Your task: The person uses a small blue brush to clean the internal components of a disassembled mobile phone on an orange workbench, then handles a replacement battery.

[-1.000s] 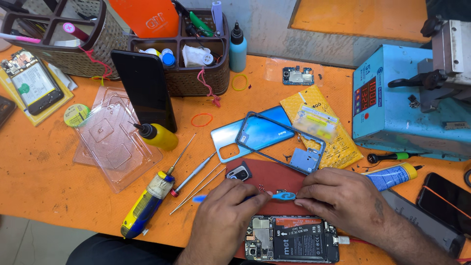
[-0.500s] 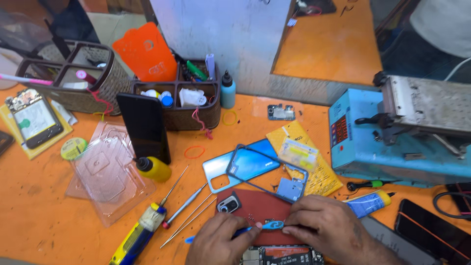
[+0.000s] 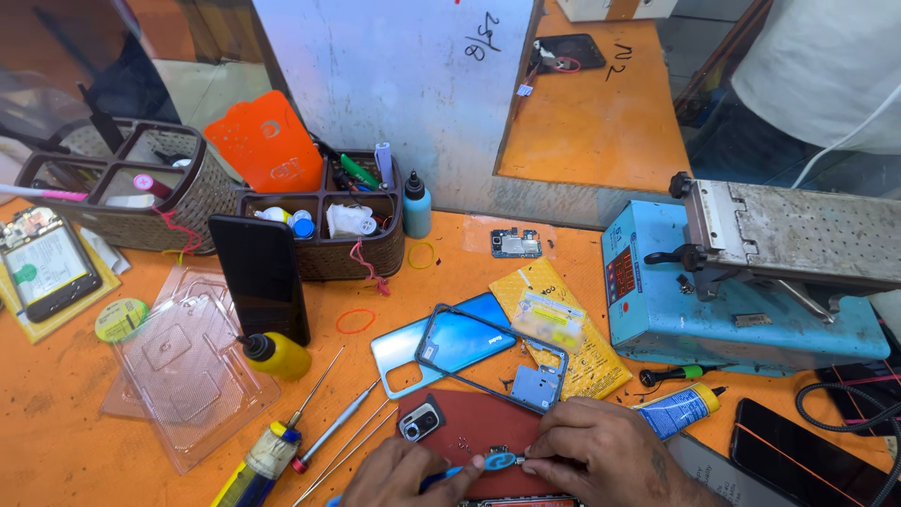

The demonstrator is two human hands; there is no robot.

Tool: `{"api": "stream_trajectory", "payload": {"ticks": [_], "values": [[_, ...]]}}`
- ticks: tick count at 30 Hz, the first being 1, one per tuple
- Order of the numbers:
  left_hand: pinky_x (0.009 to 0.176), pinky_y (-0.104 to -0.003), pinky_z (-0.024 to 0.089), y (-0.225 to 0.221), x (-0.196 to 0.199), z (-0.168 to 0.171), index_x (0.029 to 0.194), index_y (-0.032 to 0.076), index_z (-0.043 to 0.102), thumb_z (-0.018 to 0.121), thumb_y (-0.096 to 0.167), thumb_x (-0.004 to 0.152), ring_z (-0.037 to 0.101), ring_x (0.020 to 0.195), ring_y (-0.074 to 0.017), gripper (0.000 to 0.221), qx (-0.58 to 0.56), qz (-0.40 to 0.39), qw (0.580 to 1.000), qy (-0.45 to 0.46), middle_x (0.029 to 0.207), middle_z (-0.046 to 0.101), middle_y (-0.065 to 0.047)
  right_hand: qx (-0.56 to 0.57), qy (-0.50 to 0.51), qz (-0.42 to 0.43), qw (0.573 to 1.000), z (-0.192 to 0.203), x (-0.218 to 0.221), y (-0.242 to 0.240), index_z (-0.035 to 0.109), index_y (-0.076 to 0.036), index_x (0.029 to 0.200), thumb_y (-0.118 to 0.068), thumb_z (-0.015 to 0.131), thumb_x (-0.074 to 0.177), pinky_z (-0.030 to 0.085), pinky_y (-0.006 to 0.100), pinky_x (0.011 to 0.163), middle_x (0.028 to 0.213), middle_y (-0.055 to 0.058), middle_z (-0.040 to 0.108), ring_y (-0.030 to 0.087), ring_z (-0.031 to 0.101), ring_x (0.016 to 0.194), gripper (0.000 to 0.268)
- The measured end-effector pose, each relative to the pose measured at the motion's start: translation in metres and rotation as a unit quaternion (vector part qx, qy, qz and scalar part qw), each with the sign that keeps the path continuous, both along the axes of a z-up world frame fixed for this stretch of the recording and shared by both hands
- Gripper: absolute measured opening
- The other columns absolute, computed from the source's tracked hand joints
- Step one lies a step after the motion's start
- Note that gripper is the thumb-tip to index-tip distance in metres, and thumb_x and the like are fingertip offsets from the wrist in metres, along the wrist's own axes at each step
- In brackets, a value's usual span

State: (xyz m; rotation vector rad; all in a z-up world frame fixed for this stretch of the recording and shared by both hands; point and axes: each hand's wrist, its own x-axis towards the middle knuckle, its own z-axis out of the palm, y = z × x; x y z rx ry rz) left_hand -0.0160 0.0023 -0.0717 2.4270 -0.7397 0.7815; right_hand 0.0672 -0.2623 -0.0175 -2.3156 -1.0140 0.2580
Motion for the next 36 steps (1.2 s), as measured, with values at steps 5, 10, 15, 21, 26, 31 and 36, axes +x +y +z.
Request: {"api": "stream_trajectory", "payload": {"ticks": [5,10,15,21,26,31,36], "values": [[0.063,-0.027,0.057,-0.007,-0.005,-0.01,0.103,0.031,0.08,0.08,0.028,0.075,0.066,0.075,-0.0104,0.029,-0.007,0.04,0.999,-0.007,0.08,0.065,0.007,0.002,0.001,0.002,1.0,-0.003,0.001,-0.002,0.078,-0.01,0.08,-0.028,0.09,0.077,0.06,0.035,0.071,0.084,0.002,0.075,0.02,0.074,0.083,0.022],[0.05,-0.025,0.052,-0.012,0.002,-0.023,0.088,0.033,0.081,0.09,0.03,0.073,0.06,0.06,-0.0101,0.018,-0.029,0.056,0.997,-0.038,0.064,0.058,0.009,0.012,-0.011,0.022,1.0,-0.007,0.001,-0.005,0.08,-0.013,0.081,-0.028,0.089,0.079,0.06,0.034,0.073,0.086,-0.001,0.074,0.018,0.074,0.086,0.018],[0.049,-0.026,0.052,-0.013,0.001,-0.034,0.086,0.03,0.082,0.091,0.029,0.071,0.059,0.058,-0.0106,0.017,-0.04,0.049,0.997,-0.054,0.062,0.053,0.006,0.023,-0.023,0.036,0.999,-0.009,0.003,-0.004,0.079,-0.013,0.081,-0.028,0.089,0.081,0.06,0.033,0.074,0.085,-0.001,0.074,0.018,0.074,0.086,0.018],[0.048,-0.026,0.052,-0.013,-0.003,-0.03,0.086,0.031,0.082,0.091,0.032,0.072,0.06,0.058,-0.0109,0.017,-0.02,0.08,0.996,0.019,0.06,0.053,0.005,-0.013,0.018,0.011,1.0,-0.008,0.002,-0.005,0.078,-0.011,0.079,-0.03,0.089,0.08,0.06,0.034,0.073,0.084,0.001,0.074,0.019,0.074,0.085,0.022],[0.049,-0.027,0.053,-0.011,0.002,-0.018,0.092,0.03,0.083,0.087,0.028,0.07,0.062,0.062,-0.0112,0.023,-0.022,0.053,0.998,-0.011,0.067,0.059,0.006,0.006,0.008,0.018,1.0,-0.004,0.002,-0.003,0.078,-0.011,0.08,-0.03,0.088,0.081,0.06,0.034,0.073,0.084,0.0,0.074,0.019,0.074,0.085,0.022],[0.049,-0.028,0.053,-0.014,-0.002,-0.025,0.091,0.032,0.084,0.087,0.029,0.07,0.06,0.06,-0.0118,0.022,-0.017,0.079,0.996,-0.021,0.062,0.054,0.006,-0.017,0.013,0.014,1.0,0.007,0.001,0.0,0.077,-0.01,0.084,-0.029,0.088,0.082,0.059,0.036,0.073,0.085,0.003,0.073,0.021,0.074,0.085,0.022],[0.045,-0.029,0.05,-0.009,-0.002,-0.036,0.095,0.03,0.084,0.087,0.028,0.072,0.059,0.057,-0.0114,0.023,0.001,0.07,0.997,-0.016,0.061,0.056,0.006,0.074,-0.121,0.031,0.989,0.03,-0.006,-0.003,0.077,-0.01,0.108,-0.013,0.072,0.086,0.061,0.035,0.077,0.098,0.005,0.076,0.022,0.075,0.091,0.022]]}}
